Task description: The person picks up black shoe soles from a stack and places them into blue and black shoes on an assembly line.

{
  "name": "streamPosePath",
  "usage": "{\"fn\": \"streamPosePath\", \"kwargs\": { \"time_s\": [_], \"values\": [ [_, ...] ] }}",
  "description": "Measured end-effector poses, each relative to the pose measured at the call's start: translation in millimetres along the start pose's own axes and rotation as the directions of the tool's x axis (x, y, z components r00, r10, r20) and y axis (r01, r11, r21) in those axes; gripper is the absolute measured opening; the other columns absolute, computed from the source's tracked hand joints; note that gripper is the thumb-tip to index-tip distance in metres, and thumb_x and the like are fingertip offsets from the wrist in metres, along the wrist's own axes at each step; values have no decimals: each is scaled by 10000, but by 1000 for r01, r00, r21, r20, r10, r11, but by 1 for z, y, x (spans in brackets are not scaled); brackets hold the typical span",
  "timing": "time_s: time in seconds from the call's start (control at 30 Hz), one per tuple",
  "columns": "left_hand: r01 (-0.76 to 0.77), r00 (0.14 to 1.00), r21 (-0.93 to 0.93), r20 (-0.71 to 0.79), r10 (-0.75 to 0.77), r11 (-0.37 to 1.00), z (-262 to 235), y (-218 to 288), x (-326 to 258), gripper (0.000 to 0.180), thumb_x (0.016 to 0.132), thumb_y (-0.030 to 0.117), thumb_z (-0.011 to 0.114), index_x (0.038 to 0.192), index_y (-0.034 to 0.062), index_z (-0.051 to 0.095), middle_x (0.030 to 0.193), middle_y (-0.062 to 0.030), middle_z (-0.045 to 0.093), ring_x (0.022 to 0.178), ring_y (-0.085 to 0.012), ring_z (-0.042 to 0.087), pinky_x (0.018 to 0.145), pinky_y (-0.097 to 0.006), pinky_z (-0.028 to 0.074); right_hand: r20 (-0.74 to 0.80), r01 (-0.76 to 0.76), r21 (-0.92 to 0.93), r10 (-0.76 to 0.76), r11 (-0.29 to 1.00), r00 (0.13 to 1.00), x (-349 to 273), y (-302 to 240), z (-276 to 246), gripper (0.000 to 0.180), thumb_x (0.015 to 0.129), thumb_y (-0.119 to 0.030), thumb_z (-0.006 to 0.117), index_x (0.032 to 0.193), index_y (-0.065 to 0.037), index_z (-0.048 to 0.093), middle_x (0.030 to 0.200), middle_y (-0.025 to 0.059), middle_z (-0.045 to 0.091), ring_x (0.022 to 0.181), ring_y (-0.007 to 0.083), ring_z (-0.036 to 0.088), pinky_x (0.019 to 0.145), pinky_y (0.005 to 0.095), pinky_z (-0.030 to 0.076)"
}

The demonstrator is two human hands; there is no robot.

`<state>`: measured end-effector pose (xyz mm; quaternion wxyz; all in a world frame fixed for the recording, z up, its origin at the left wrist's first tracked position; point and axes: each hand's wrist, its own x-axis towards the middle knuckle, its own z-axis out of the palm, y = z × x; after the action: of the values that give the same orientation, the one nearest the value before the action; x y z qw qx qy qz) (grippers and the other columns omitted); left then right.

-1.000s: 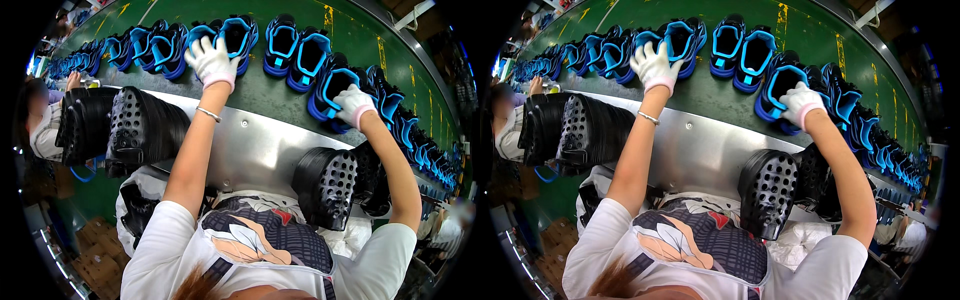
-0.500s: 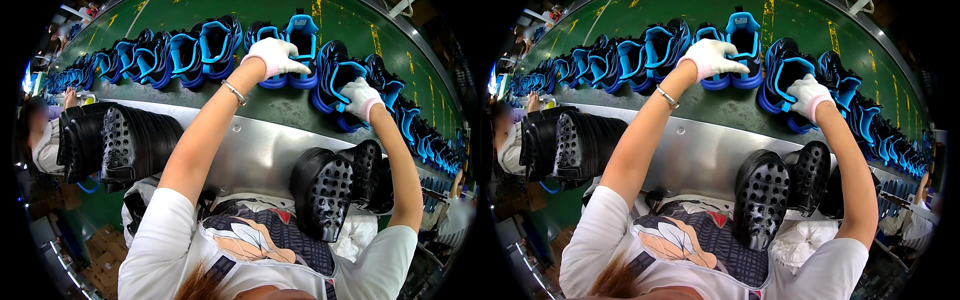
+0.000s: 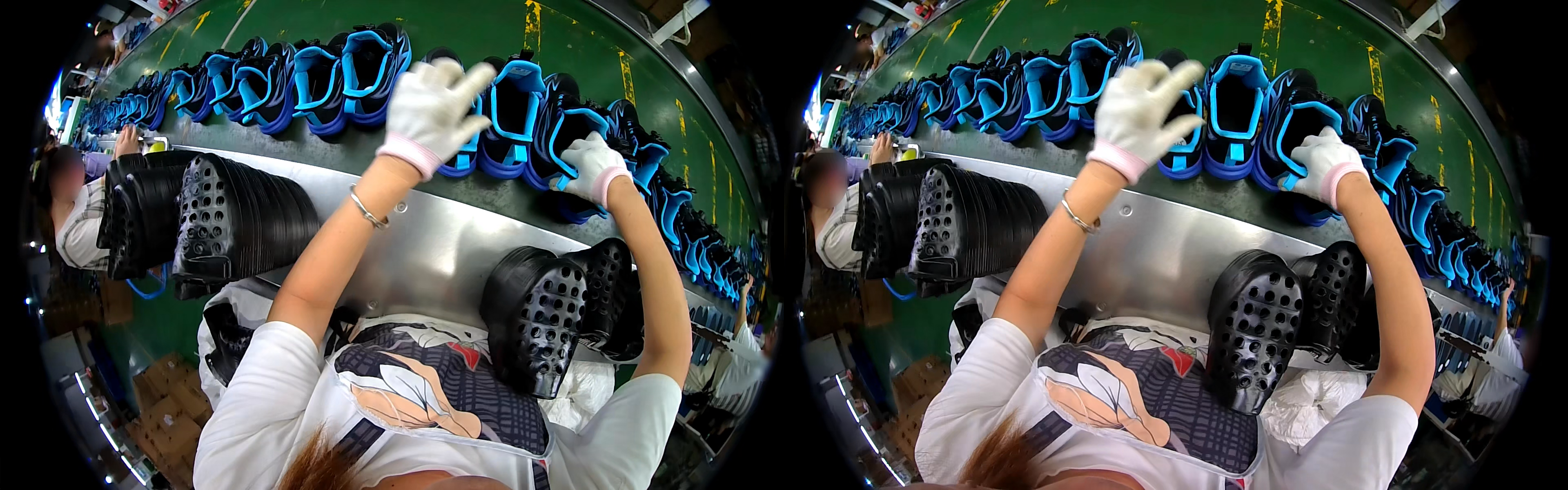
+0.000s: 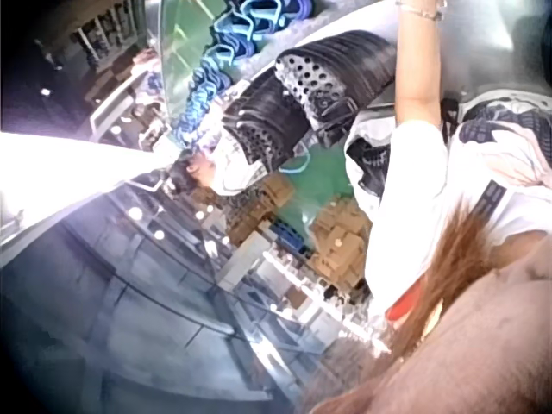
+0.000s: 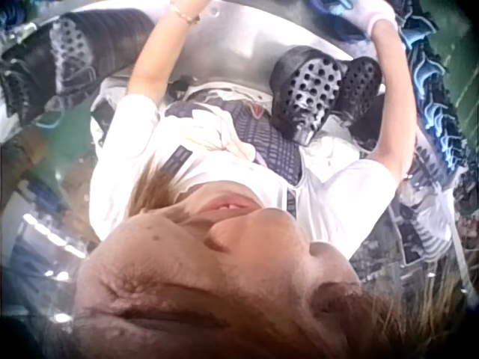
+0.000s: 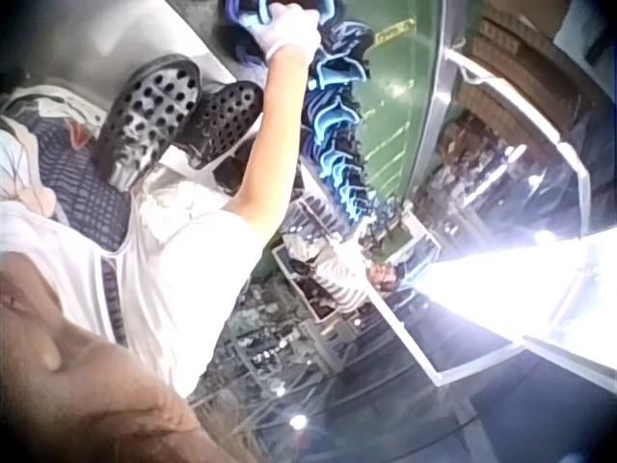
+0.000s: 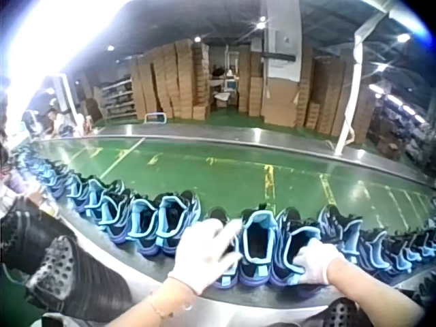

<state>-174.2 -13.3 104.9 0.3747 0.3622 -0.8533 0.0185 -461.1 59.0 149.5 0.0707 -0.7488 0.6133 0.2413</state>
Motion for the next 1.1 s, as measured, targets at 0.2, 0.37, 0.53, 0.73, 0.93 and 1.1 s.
{"fn": "streamPosePath", "kwargs": {
  "time_s": [0.2,0.37,0.53,0.73,0.93,1.1],
  "values": [
    [425,900,-357,268,-344,832,32,-55,-6,461,915,420,667,1223,77,681,1133,-181,694,1060,-374,631,942,-432,506,66,-24,-29,25,999,997,11,-5,-9,534,776,-601,715,1020,-128,760,1064,54,691,1149,295,566,958,419,531],
    [772,587,-182,572,-573,609,54,-78,24,536,964,503,499,1096,36,728,1069,-209,714,1033,-401,657,925,-430,511,227,-48,-104,71,993,971,-10,17,-3,492,746,-578,765,955,-133,779,1045,54,705,1189,298,561,971,422,531],
    [818,560,-288,596,-576,498,67,-92,16,595,989,541,480,1182,24,702,1125,-221,707,1023,-349,662,933,-418,508,163,37,-72,-25,997,986,-26,42,19,447,708,-387,848,1067,-147,733,1162,32,679,1179,328,552,988,412,521],
    [647,763,-407,328,-557,645,52,-68,-6,503,937,438,657,1223,25,681,1108,-150,708,993,-244,669,901,-343,509,-168,102,248,-61,963,984,-62,44,33,340,802,-160,681,1139,-120,700,1250,50,647,1120,299,579,983,391,499],
    [384,920,-276,37,-390,881,17,-2,-33,428,848,338,769,1199,113,668,996,-119,635,895,-269,634,809,-387,528,-333,-76,335,194,939,923,-134,29,10,304,866,-239,710,1109,-56,695,1113,113,694,1054,323,628,923,401,506],
    [272,774,105,566,-283,956,14,31,-17,732,782,593,734,1396,223,586,1094,-152,669,1040,-343,642,884,-425,541,-412,-149,553,424,820,807,-190,10,30,250,918,-200,648,1079,-16,704,1082,147,711,999,315,667,894,389,516]
  ]
}}
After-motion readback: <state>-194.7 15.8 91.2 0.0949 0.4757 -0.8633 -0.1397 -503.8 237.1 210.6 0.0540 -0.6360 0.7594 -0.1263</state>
